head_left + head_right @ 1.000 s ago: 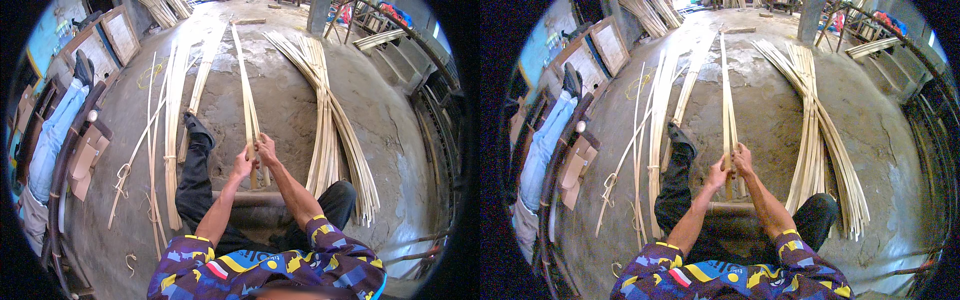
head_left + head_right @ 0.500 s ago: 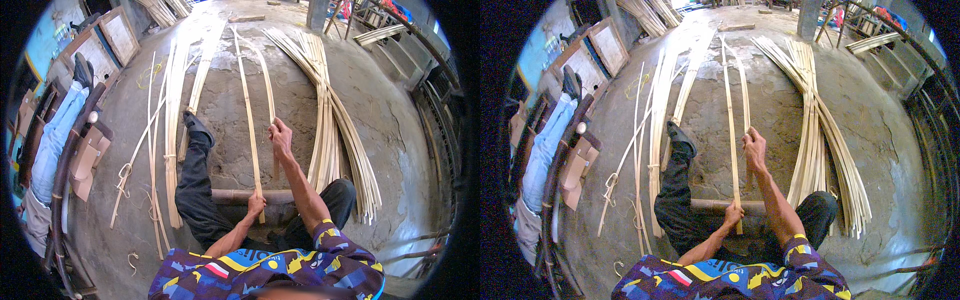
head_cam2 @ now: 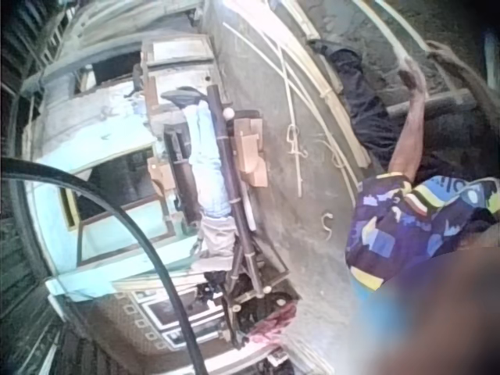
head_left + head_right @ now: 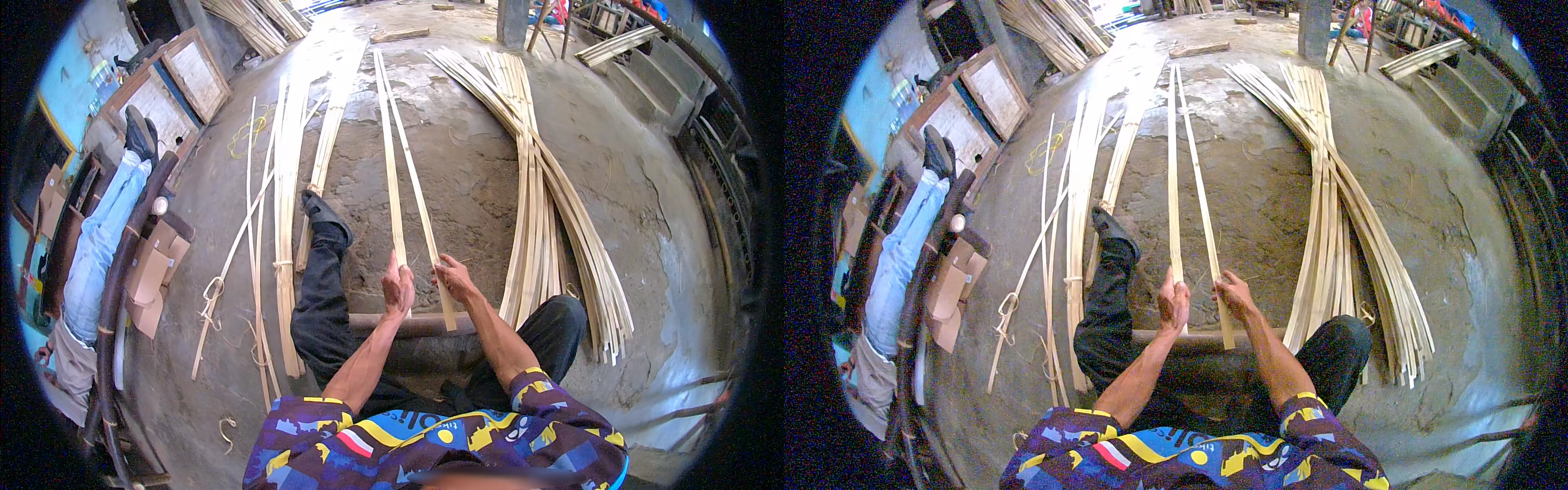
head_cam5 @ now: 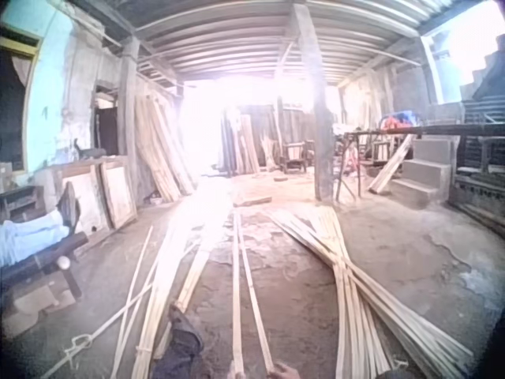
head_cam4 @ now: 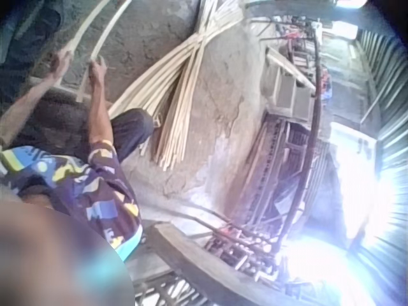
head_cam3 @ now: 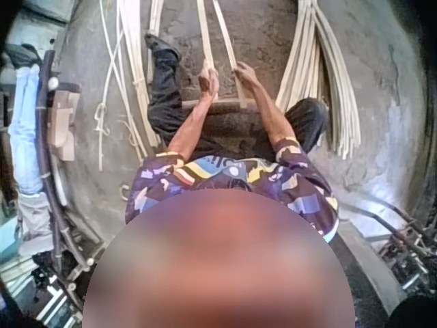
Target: The person sits on the floor and repeatedly picks up thin bamboo strips, aligns them, and places them into a growing stack. The person occasionally shifts the stack and continues adding strips one by one.
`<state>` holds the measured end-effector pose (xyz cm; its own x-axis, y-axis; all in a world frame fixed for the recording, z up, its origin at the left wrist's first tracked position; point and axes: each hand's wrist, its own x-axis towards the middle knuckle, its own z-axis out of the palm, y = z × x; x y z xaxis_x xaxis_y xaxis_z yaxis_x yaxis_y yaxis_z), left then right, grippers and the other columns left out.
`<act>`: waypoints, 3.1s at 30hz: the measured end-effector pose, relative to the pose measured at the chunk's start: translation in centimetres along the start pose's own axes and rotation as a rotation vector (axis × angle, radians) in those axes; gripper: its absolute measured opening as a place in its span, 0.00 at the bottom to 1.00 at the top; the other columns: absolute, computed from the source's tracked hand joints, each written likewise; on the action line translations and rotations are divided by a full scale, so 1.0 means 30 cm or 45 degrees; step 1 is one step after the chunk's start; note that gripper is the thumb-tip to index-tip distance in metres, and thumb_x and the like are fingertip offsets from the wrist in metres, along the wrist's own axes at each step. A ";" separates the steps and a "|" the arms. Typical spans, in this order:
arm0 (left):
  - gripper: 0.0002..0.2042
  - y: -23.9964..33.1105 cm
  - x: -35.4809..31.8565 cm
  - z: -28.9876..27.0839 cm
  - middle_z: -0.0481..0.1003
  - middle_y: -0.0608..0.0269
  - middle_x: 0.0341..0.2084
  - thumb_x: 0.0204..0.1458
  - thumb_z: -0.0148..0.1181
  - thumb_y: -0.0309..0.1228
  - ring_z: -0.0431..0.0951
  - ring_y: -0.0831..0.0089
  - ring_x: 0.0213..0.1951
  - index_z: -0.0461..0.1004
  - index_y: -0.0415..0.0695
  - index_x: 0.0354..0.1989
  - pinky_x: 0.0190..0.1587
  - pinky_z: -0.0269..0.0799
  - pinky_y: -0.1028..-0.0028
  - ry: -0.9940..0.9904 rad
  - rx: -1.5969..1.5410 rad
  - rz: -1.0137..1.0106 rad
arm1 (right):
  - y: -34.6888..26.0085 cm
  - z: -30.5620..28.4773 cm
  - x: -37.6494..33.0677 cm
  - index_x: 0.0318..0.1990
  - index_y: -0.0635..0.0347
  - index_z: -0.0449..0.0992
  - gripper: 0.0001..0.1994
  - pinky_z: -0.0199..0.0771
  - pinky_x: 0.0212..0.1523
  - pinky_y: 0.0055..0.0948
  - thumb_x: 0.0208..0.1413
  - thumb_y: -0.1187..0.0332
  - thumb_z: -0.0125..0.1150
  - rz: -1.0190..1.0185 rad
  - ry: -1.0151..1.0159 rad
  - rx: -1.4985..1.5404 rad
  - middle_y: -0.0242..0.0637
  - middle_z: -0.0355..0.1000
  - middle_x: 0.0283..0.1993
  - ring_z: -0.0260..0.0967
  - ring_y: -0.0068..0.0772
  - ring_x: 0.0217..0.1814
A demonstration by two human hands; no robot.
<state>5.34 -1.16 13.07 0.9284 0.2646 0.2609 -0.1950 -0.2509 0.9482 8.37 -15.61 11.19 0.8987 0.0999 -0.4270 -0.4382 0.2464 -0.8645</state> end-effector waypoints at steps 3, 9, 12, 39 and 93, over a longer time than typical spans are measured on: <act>0.19 -0.027 -0.023 0.032 0.63 0.68 0.12 0.46 0.39 0.25 0.62 0.81 0.14 0.55 0.37 0.50 0.15 0.60 0.79 -0.111 -0.155 -0.293 | -0.036 0.025 -0.024 0.52 0.61 0.58 0.20 0.62 0.15 0.20 0.49 0.72 0.48 0.030 0.014 -0.038 0.33 0.65 0.24 0.61 0.22 0.16; 0.14 -0.176 -0.159 0.064 0.65 0.66 0.13 0.44 0.39 0.23 0.66 0.77 0.14 0.61 0.38 0.42 0.13 0.62 0.78 -0.414 0.023 -0.596 | -0.238 0.097 -0.063 0.47 0.62 0.63 0.16 0.59 0.13 0.19 0.50 0.70 0.45 -0.599 0.183 -0.251 0.31 0.62 0.17 0.58 0.18 0.13; 0.09 -0.156 -0.233 0.070 0.67 0.56 0.14 0.44 0.39 0.27 0.69 0.63 0.18 0.62 0.39 0.34 0.22 0.65 0.66 -0.284 0.184 -0.582 | -0.270 0.105 -0.072 0.47 0.63 0.64 0.16 0.59 0.13 0.19 0.49 0.70 0.44 -0.614 0.164 -0.218 0.31 0.63 0.17 0.58 0.18 0.12; 0.07 -0.124 -0.263 0.079 0.66 0.63 0.13 0.44 0.40 0.22 0.67 0.77 0.15 0.64 0.40 0.32 0.16 0.64 0.75 -0.390 -0.077 -0.706 | -0.006 0.024 -0.012 0.42 0.63 0.67 0.14 0.64 0.14 0.19 0.46 0.73 0.47 -0.347 0.085 -0.345 0.32 0.66 0.22 0.62 0.20 0.15; 0.15 -0.274 -0.193 0.033 0.70 0.46 0.32 0.42 0.45 0.26 0.69 0.52 0.39 0.60 0.42 0.42 0.38 0.64 0.62 -0.554 0.551 -0.478 | 0.296 -0.028 -0.084 0.52 0.58 0.56 0.27 0.61 0.44 0.34 0.40 0.69 0.53 -0.416 -0.012 -1.029 0.50 0.65 0.42 0.62 0.47 0.45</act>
<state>1.87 -1.55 3.58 0.9677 0.0330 -0.2498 0.2212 -0.5861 0.7795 2.21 -14.48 4.38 0.9803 0.1527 -0.1256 -0.0341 -0.4948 -0.8684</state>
